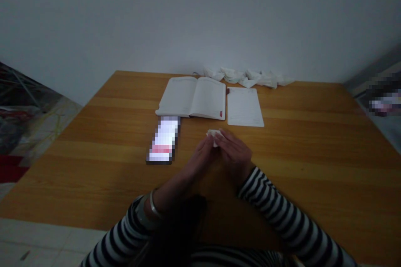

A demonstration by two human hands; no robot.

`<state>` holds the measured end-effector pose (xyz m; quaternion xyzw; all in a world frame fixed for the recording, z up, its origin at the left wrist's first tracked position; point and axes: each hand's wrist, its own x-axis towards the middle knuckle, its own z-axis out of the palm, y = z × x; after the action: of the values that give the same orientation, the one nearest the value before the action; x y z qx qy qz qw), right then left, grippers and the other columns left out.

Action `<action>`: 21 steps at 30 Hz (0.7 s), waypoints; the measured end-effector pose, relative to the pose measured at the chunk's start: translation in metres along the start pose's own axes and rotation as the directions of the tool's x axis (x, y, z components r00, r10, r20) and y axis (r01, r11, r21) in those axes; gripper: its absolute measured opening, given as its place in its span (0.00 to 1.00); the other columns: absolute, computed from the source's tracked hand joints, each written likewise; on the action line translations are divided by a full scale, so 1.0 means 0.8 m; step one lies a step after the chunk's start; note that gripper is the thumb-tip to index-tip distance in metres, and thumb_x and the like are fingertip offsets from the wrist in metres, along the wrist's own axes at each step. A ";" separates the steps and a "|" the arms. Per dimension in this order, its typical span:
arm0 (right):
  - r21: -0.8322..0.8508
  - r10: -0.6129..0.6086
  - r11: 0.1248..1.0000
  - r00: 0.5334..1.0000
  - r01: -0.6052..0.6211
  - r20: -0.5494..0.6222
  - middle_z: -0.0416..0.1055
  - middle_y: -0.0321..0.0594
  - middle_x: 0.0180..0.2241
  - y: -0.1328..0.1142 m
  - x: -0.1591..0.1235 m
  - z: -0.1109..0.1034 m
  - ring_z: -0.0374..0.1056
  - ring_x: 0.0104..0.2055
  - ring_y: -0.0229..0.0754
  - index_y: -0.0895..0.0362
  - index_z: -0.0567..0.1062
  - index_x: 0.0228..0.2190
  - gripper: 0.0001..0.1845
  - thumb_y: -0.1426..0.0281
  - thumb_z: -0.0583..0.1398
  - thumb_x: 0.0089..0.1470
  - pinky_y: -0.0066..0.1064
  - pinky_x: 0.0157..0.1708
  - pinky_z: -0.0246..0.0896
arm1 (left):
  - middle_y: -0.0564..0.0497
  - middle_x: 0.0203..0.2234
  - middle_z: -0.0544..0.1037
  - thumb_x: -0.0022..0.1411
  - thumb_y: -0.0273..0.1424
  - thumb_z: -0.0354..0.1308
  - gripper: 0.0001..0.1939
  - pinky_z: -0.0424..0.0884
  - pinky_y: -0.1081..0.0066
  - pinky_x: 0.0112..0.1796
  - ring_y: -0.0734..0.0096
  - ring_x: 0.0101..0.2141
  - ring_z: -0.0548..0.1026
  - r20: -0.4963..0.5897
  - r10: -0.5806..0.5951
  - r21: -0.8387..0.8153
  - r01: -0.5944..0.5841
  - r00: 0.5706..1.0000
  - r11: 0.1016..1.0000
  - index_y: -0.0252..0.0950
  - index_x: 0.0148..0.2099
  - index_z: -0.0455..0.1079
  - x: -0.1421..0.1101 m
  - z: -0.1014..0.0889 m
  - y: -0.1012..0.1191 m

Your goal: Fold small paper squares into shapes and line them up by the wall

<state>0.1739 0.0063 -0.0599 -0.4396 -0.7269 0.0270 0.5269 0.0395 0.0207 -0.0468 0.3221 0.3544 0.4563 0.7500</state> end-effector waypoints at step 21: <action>0.323 0.172 0.916 0.961 -0.236 0.215 0.79 0.39 0.31 0.021 -0.001 -0.017 0.75 0.35 0.42 0.51 0.81 0.36 0.05 0.70 0.63 0.59 0.33 0.34 0.72 | 0.56 0.18 0.73 0.65 0.49 0.58 0.20 0.63 0.77 0.21 0.77 0.18 0.69 0.281 -0.217 0.433 0.078 0.935 0.898 0.35 0.40 0.69 0.009 -0.045 0.049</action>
<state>0.1948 0.0102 -0.0630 -0.4097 -0.7058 0.2492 0.5214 -0.0054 0.0479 -0.0367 0.5160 0.3395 0.2528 0.7447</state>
